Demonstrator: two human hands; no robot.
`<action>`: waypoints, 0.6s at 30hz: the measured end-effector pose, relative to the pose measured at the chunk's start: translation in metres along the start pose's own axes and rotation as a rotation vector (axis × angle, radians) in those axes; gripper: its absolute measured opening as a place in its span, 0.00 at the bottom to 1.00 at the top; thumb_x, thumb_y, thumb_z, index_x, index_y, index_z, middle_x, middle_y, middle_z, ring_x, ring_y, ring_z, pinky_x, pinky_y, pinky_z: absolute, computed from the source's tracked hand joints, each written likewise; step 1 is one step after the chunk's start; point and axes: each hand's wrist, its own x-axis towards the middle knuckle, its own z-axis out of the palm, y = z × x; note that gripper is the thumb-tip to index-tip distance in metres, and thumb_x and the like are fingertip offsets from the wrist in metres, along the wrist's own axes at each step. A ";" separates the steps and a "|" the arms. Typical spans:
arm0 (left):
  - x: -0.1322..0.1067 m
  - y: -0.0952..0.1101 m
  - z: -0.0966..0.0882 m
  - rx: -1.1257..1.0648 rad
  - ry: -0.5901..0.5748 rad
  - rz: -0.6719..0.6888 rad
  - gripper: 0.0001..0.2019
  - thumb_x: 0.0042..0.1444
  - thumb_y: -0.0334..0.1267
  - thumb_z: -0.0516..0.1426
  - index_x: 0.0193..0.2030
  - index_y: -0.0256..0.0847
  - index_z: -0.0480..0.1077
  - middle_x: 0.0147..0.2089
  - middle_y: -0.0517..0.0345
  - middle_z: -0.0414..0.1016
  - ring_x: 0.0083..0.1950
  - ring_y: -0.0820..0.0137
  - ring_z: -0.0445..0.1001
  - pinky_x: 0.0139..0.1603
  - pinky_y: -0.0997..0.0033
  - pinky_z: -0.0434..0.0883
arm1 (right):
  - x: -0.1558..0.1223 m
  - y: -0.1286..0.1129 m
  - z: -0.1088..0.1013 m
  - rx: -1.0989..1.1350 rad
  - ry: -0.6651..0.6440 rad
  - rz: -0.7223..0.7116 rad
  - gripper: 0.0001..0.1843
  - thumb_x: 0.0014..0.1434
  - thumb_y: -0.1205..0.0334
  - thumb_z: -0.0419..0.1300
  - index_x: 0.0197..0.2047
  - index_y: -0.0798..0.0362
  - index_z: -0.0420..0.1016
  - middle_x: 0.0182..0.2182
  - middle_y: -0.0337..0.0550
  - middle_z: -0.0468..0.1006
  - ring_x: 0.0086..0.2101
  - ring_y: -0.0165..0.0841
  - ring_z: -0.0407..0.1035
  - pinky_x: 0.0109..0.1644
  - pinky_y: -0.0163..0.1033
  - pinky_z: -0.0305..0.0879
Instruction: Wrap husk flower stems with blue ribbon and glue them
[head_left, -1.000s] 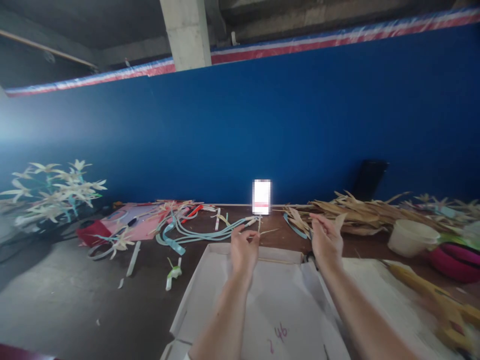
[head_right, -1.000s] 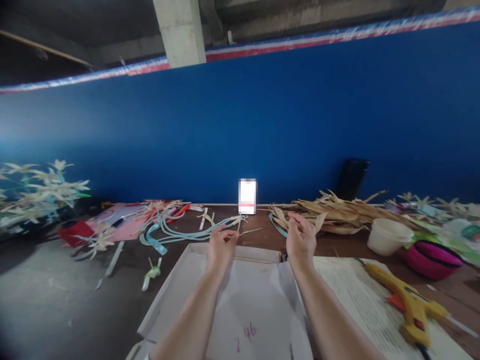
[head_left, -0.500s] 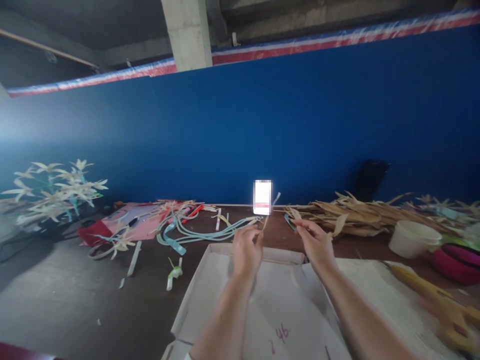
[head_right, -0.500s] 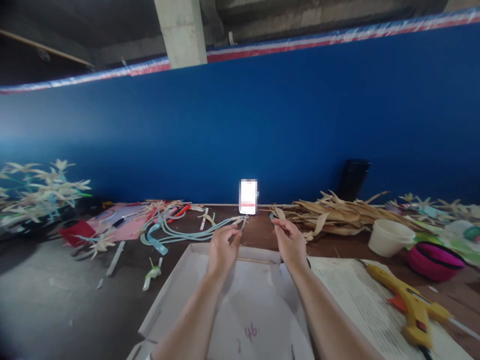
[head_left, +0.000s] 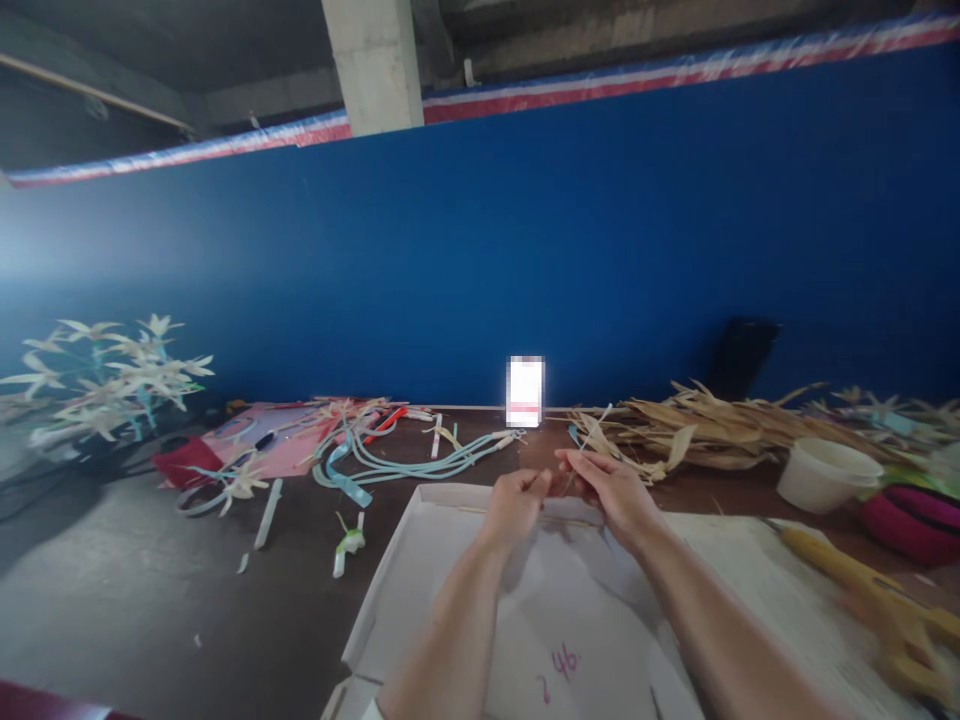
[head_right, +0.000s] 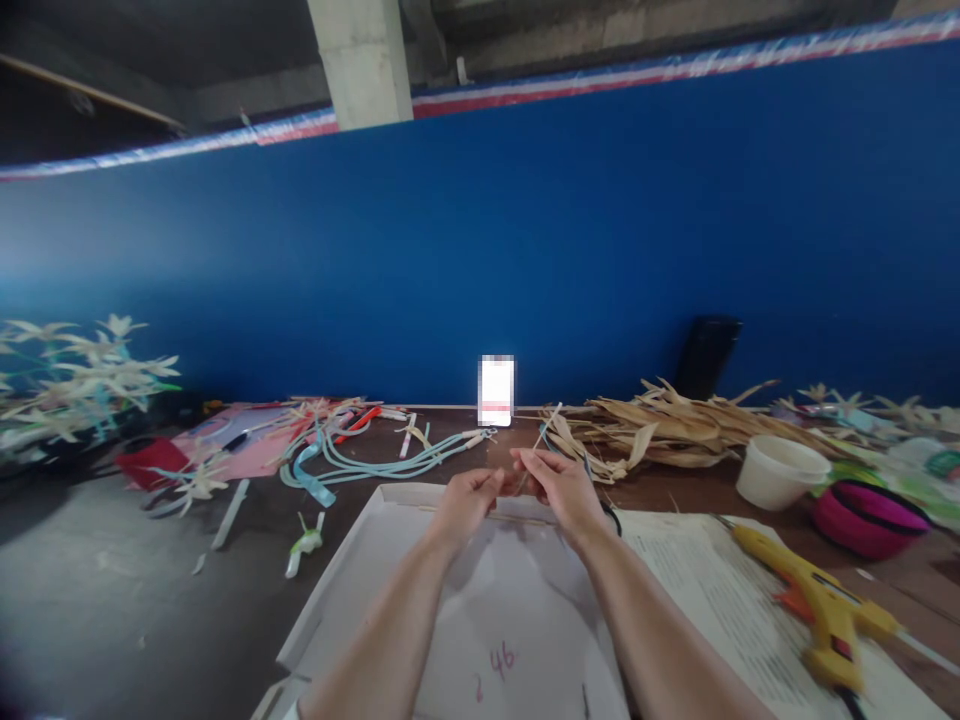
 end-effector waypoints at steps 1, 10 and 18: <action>0.000 0.000 0.000 -0.049 -0.031 -0.034 0.21 0.54 0.50 0.49 0.34 0.34 0.74 0.27 0.55 0.73 0.24 0.76 0.59 0.26 0.75 0.57 | -0.001 -0.001 0.000 0.021 -0.009 0.004 0.17 0.45 0.50 0.62 0.37 0.49 0.78 0.32 0.42 0.75 0.22 0.27 0.60 0.20 0.32 0.50; -0.003 0.003 0.001 -0.194 -0.141 -0.119 0.20 0.46 0.51 0.56 0.37 0.35 0.75 0.34 0.52 0.75 0.22 0.79 0.56 0.23 0.78 0.54 | -0.008 -0.007 0.005 0.057 -0.091 0.005 0.18 0.47 0.51 0.62 0.38 0.53 0.77 0.33 0.41 0.73 0.21 0.22 0.55 0.20 0.29 0.49; -0.002 0.003 0.001 -0.119 -0.015 -0.103 0.14 0.41 0.44 0.61 0.32 0.35 0.76 0.28 0.56 0.74 0.27 0.75 0.65 0.30 0.75 0.61 | -0.006 -0.003 0.004 0.041 -0.026 -0.025 0.19 0.46 0.49 0.61 0.38 0.53 0.78 0.29 0.41 0.72 0.21 0.24 0.55 0.17 0.30 0.44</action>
